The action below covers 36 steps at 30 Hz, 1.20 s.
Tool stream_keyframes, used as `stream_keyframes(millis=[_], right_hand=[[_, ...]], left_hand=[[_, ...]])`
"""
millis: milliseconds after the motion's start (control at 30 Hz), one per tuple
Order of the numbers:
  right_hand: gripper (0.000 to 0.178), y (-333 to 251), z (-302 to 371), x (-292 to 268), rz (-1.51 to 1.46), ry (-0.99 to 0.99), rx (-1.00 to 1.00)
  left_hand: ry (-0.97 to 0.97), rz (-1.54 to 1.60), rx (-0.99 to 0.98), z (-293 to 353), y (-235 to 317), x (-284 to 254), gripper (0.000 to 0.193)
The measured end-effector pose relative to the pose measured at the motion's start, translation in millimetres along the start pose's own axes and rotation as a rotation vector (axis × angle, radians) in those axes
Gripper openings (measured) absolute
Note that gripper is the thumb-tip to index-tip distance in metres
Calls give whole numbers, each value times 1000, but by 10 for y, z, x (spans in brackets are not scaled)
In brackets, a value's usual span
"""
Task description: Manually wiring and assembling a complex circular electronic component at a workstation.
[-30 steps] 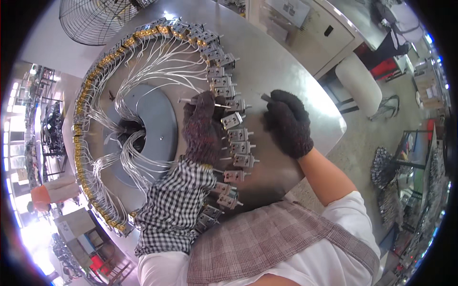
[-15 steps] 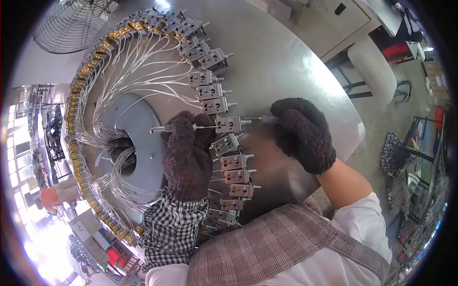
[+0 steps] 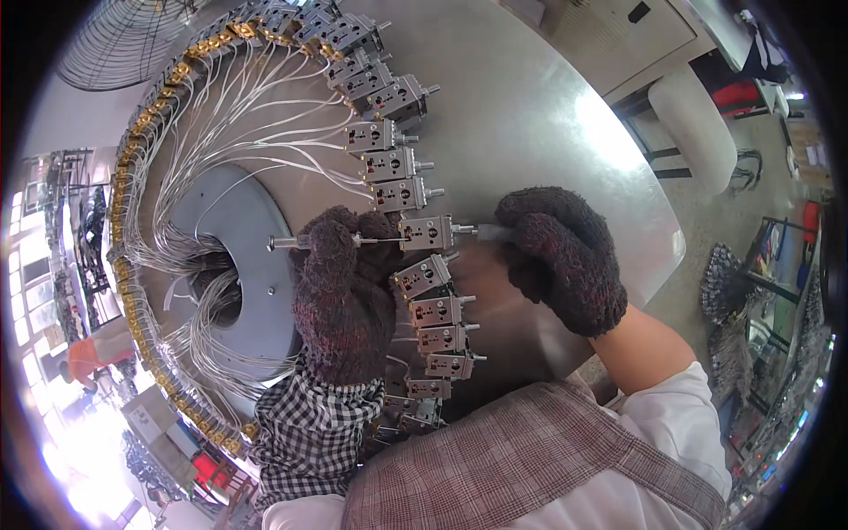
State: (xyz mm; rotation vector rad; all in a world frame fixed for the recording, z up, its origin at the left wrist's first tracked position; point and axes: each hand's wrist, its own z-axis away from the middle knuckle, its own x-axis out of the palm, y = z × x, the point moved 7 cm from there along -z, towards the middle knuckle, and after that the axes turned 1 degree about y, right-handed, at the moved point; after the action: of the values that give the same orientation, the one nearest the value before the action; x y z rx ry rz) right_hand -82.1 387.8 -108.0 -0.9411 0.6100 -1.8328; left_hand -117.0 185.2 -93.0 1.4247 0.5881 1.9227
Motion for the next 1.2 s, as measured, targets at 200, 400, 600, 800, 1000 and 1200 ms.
stream_keyframes(millis=[200, 400, 600, 800, 1000, 1200], right_hand=[[25, -9, -20, -11, -18, -29, -40], [24, -90, -28, 17, 123, -56, -213], [26, -168, -56, 55, 72, -61, -387], [29, -186, -46, 63, 178, 55, -141], [30, -149, -71, 1, 38, 5, -185], [31, -167, -69, 26, 34, -9, -194]], left_hand=[[28, 15, -15, -25, -31, -23, 21], [73, -36, 0, -45, -29, -34, 20], [65, 15, -24, -54, -42, 7, 19], [53, -11, -24, -68, -19, 12, 18], [92, -23, -36, -86, -31, 5, 19], [86, -24, -19, -85, -38, -43, 21]])
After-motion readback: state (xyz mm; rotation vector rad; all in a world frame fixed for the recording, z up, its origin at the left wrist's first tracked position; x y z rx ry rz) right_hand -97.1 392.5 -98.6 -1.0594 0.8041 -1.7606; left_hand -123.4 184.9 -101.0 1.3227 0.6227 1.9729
